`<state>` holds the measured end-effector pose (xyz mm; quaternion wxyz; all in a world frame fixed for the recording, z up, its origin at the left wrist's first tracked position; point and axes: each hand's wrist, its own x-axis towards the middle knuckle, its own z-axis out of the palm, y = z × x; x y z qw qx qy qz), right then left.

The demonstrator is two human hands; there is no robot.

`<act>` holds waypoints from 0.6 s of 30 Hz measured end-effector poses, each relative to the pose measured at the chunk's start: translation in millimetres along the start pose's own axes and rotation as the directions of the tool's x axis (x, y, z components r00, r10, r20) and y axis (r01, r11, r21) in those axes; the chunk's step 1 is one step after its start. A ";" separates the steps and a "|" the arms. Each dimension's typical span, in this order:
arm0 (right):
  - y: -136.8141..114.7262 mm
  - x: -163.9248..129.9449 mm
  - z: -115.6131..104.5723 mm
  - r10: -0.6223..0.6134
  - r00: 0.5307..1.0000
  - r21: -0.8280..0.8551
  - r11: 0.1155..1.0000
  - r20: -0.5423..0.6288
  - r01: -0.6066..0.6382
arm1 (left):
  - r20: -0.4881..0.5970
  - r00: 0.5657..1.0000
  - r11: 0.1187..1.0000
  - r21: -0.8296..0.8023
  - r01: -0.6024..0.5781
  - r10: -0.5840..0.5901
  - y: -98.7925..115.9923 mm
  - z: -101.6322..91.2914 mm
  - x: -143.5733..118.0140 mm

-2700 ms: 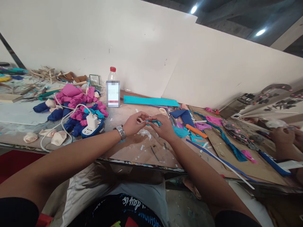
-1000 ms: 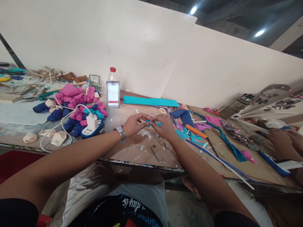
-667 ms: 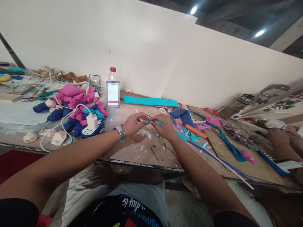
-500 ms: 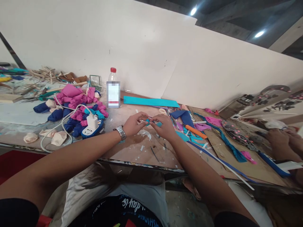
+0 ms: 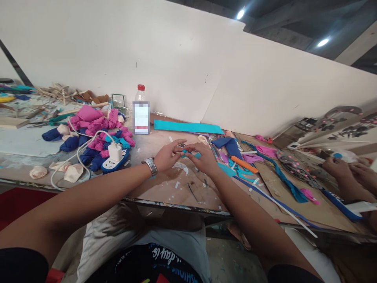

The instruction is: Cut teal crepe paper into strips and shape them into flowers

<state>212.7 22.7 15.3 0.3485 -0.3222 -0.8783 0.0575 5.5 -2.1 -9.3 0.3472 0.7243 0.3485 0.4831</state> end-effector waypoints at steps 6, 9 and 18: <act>0.1 0.7 -0.8 -0.081 0.996 0.002 0.997 0.022 0.081 | 0.009 1.000 0.998 -0.052 0.030 -0.029 -6.2 0.0 1.6; -1.3 0.3 -0.7 -0.083 0.996 0.007 0.997 0.015 0.083 | 0.033 0.998 0.995 -0.081 0.060 -0.058 -9.6 1.5 2.1; -4.1 1.9 -4.0 -0.043 0.997 0.018 0.999 -0.071 0.044 | -0.026 0.948 0.899 -0.328 0.291 -0.317 -10.7 5.5 5.9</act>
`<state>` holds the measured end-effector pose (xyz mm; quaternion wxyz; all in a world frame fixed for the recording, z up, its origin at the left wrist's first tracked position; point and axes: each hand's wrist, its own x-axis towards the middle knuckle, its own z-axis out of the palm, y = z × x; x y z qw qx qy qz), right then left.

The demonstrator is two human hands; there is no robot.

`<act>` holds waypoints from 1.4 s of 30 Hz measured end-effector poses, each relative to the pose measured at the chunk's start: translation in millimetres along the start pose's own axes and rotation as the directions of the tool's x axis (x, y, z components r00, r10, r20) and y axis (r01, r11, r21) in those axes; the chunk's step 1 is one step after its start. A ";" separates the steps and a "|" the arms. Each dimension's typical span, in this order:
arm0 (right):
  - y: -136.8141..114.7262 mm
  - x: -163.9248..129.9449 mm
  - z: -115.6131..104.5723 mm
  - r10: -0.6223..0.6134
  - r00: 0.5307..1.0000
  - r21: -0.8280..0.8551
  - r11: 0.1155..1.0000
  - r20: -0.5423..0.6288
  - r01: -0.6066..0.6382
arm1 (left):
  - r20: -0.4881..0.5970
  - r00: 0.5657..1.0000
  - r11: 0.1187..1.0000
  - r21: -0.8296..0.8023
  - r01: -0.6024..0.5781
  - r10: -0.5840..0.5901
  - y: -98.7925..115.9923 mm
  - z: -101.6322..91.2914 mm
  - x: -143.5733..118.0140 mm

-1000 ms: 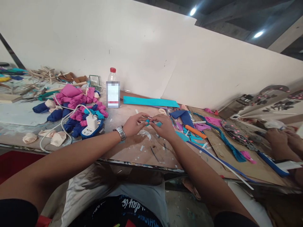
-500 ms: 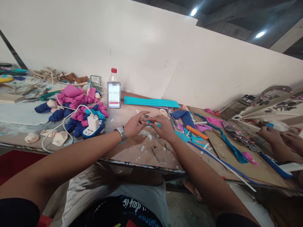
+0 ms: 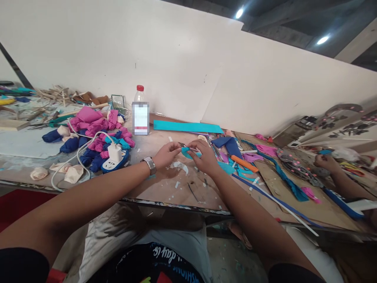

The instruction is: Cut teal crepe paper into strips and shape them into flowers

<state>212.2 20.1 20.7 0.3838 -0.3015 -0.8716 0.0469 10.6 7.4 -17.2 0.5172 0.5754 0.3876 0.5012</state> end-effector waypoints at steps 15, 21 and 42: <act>-0.8 -0.1 -0.7 0.031 1.000 0.001 1.000 0.004 -0.031 | -0.003 0.986 0.968 -0.195 0.160 -0.164 1.6 1.5 0.7; 0.7 -1.1 0.3 0.037 0.999 0.002 0.999 0.008 -0.037 | 0.032 0.987 0.978 -0.136 0.159 -0.156 2.9 1.3 -1.6; 1.0 -1.6 1.5 0.014 0.994 -0.041 0.999 0.113 -0.010 | 0.049 0.961 0.916 0.291 -0.276 0.273 2.3 -2.4 -3.9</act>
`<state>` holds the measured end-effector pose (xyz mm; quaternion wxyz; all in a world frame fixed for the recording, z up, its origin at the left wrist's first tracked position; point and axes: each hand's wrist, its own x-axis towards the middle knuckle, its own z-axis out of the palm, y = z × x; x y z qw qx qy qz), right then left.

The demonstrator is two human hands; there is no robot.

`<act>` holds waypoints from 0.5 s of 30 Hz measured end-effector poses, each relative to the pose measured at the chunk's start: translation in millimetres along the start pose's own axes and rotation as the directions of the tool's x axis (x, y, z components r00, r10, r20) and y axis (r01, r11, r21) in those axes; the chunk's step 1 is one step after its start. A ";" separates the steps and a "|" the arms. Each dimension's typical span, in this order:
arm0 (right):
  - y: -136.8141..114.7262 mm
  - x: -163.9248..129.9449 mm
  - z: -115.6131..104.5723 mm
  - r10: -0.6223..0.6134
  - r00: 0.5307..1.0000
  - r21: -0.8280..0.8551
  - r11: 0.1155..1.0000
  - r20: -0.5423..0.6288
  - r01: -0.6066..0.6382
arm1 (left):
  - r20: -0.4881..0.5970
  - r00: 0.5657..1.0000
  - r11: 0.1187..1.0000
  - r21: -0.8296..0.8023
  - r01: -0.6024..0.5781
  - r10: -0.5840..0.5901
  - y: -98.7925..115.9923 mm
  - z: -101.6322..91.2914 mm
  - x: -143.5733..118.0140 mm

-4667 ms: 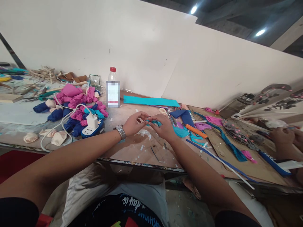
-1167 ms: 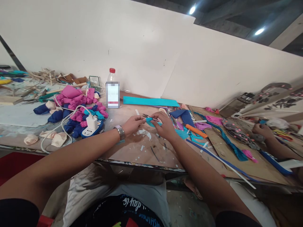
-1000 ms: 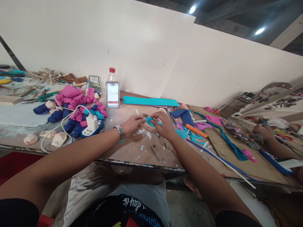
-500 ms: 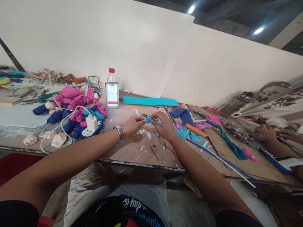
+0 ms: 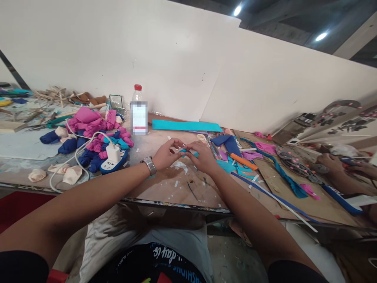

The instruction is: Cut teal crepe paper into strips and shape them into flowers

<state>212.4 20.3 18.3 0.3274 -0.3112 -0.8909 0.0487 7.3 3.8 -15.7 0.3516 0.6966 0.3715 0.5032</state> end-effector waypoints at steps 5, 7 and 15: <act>-3.1 0.2 -0.5 0.012 1.000 -0.008 1.000 0.020 -0.011 | 0.009 1.000 0.999 0.035 -0.018 0.018 1.1 -1.3 -0.2; -3.1 0.1 -0.2 0.012 1.000 -0.008 1.000 0.020 -0.012 | 0.016 1.000 0.999 0.043 -0.027 0.027 0.2 -1.1 -0.1; -1.4 -0.4 0.1 0.029 0.999 0.019 0.999 -0.023 -0.029 | -0.011 1.000 0.997 -0.074 0.016 -0.017 -3.6 1.0 1.8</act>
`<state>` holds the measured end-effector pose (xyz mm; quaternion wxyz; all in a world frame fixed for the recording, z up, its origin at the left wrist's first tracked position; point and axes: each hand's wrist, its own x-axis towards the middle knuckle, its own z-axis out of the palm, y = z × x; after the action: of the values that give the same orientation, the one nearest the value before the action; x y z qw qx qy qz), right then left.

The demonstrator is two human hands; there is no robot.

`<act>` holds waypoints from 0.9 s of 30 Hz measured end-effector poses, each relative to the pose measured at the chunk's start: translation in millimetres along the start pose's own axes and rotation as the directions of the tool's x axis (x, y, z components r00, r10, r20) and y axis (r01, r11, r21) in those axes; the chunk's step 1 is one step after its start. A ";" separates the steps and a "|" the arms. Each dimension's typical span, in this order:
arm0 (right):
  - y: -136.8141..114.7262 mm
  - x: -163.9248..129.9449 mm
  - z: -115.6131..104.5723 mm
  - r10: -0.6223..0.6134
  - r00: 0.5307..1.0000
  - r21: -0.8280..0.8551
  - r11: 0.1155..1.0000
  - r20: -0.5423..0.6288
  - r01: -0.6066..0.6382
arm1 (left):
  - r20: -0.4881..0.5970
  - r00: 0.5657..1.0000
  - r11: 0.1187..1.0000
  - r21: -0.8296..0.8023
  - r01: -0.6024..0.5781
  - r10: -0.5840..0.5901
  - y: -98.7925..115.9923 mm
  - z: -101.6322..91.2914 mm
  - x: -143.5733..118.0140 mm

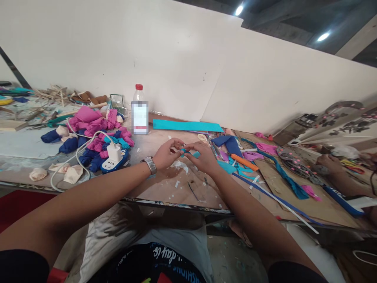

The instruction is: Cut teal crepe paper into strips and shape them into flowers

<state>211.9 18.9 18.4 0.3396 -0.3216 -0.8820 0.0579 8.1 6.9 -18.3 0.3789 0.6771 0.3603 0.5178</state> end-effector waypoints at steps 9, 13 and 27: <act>2.4 -0.5 -0.3 0.004 0.998 -0.041 0.999 -0.065 -0.006 | -0.001 0.999 0.997 -0.050 0.054 -0.054 0.3 -1.7 2.0; 2.6 -0.6 0.4 -0.012 0.997 -0.043 0.999 -0.073 0.009 | 0.038 0.998 0.994 -0.093 0.055 -0.052 1.5 -1.4 1.7; 1.2 -0.2 0.9 -0.041 0.994 -0.046 0.998 -0.098 0.036 | 0.029 1.000 0.997 -0.077 0.015 -0.012 4.2 -3.8 1.1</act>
<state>212.0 19.8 17.2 0.3769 -0.3144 -0.8711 0.0157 5.0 6.6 -13.5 0.4133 0.6668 0.3392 0.5191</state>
